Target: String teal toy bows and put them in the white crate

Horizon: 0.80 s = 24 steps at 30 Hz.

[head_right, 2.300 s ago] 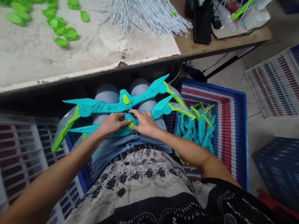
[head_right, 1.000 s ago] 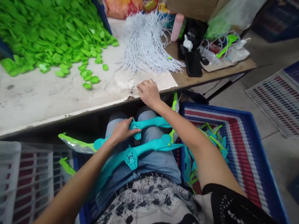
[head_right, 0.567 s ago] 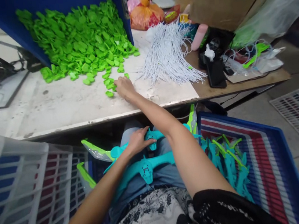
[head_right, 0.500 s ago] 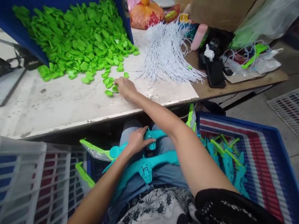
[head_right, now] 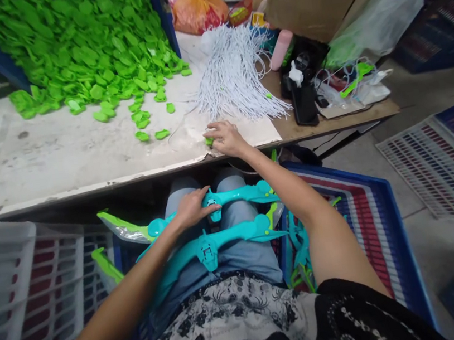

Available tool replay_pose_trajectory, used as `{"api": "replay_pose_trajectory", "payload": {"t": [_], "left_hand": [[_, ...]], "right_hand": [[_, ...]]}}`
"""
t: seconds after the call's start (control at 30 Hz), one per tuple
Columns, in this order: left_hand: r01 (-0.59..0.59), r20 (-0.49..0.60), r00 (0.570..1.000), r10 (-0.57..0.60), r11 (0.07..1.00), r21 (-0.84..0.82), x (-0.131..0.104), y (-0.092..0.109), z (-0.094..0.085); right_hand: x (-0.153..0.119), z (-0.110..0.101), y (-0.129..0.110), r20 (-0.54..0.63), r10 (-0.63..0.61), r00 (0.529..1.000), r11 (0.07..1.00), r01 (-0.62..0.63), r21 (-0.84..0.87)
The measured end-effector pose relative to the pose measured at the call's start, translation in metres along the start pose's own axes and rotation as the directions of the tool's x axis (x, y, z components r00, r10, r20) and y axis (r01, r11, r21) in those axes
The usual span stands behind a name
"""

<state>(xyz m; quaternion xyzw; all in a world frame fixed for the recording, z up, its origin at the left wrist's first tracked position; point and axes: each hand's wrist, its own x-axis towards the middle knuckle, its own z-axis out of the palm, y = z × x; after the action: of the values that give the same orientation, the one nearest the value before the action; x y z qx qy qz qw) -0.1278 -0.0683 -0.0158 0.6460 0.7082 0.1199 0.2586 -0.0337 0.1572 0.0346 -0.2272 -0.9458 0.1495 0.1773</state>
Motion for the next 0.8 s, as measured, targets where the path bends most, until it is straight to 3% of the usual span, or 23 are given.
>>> {"api": "replay_pose_trajectory", "payload": {"t": [0.13, 0.23, 0.33, 0.43, 0.53, 0.7, 0.8], "left_hand": [[0.023, 0.106, 0.994, -0.011, 0.993, -0.112, 0.009, -0.006, -0.010], [0.037, 0.190, 0.982, 0.017, 0.960, -0.276, 0.021, -0.015, -0.022], [0.083, 0.261, 0.965, 0.022, 0.920, -0.384, 0.032, -0.024, -0.030], [0.161, 0.320, 0.947, -0.006, 0.874, -0.458, 0.037, -0.028, -0.029], [0.207, 0.325, 0.945, -0.034, 0.833, -0.513, 0.037, -0.027, -0.025], [0.243, 0.335, 0.940, -0.061, 0.808, -0.537, 0.035, -0.025, -0.021], [0.201, 0.349, 0.937, -0.002, 0.821, -0.534, 0.034, -0.026, -0.022]], "right_hand": [[0.001, -0.002, -0.014, -0.009, 0.055, 0.998, 0.997, -0.056, -0.062], [-0.012, -0.006, -0.027, -0.046, 0.052, 0.998, 0.999, -0.052, 0.007], [-0.054, -0.003, -0.047, -0.052, -0.028, 0.998, 0.992, 0.033, 0.118], [-0.111, 0.011, -0.067, 0.070, -0.128, 0.989, 0.978, 0.114, 0.175], [-0.151, 0.030, -0.079, 0.144, -0.131, 0.981, 0.977, 0.104, 0.185], [-0.161, 0.044, -0.081, 0.120, -0.091, 0.989, 0.978, 0.066, 0.198], [-0.160, 0.046, -0.082, 0.118, -0.058, 0.991, 0.976, 0.031, 0.215]]}}
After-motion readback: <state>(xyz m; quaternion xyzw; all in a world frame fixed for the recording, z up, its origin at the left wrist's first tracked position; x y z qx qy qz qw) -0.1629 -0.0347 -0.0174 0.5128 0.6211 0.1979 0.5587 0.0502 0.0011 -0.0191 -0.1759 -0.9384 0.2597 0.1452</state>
